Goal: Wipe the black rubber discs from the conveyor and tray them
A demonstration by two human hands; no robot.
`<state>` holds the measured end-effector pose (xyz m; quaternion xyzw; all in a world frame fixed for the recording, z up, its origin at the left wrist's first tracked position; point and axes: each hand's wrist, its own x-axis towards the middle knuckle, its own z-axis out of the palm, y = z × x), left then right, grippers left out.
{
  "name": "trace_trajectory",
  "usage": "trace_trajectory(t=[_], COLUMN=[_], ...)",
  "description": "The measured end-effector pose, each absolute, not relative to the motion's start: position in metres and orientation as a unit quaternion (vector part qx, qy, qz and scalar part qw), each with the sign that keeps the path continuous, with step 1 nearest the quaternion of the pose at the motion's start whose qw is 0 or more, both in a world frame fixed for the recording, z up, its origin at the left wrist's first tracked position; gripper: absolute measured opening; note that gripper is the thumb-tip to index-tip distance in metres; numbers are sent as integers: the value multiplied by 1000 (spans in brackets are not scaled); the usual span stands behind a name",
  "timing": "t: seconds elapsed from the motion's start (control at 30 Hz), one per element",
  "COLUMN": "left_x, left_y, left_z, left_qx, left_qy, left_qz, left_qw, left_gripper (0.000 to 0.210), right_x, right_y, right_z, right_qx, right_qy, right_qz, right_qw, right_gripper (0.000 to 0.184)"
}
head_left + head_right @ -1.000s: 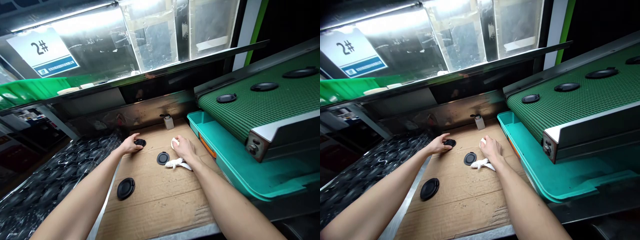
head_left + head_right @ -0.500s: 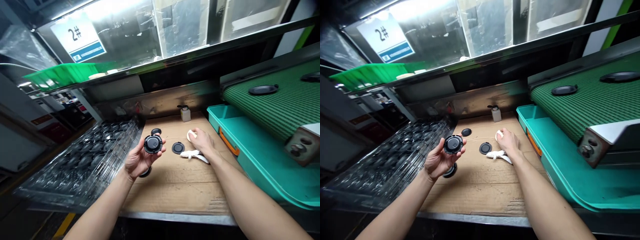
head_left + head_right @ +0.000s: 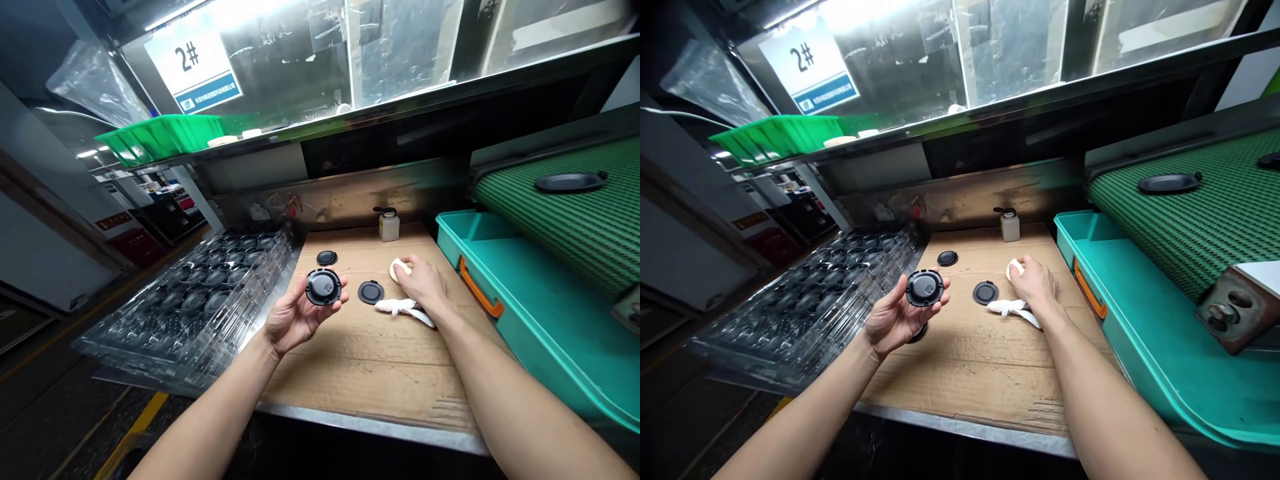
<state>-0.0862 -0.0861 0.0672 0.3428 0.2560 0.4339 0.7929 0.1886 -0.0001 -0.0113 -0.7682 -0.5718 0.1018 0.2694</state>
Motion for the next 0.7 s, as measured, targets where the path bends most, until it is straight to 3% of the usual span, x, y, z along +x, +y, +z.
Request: trace_trajectory(t=[0.3,0.43,0.57,0.7], left_x=[-79,-89,-111,-123], left_y=[-84,-56,3,62], left_z=[67,64,56,50], left_qx=[358,417,545,656], left_qy=[269,281,392,546], left_qz=[441,480,485,389], left_qw=[778,719,561,347], left_gripper=[47,44,55,74], right_x=[188,188,188,189], right_y=[0,0,1,-1], right_z=[-13,-13,-11,-10], right_qx=[-766,-760,-763,-761], right_qy=[-571,-574,-570,-573], right_qz=[101,106,112,107], right_qw=[278,287,284,284], right_gripper=[42,40,39,37])
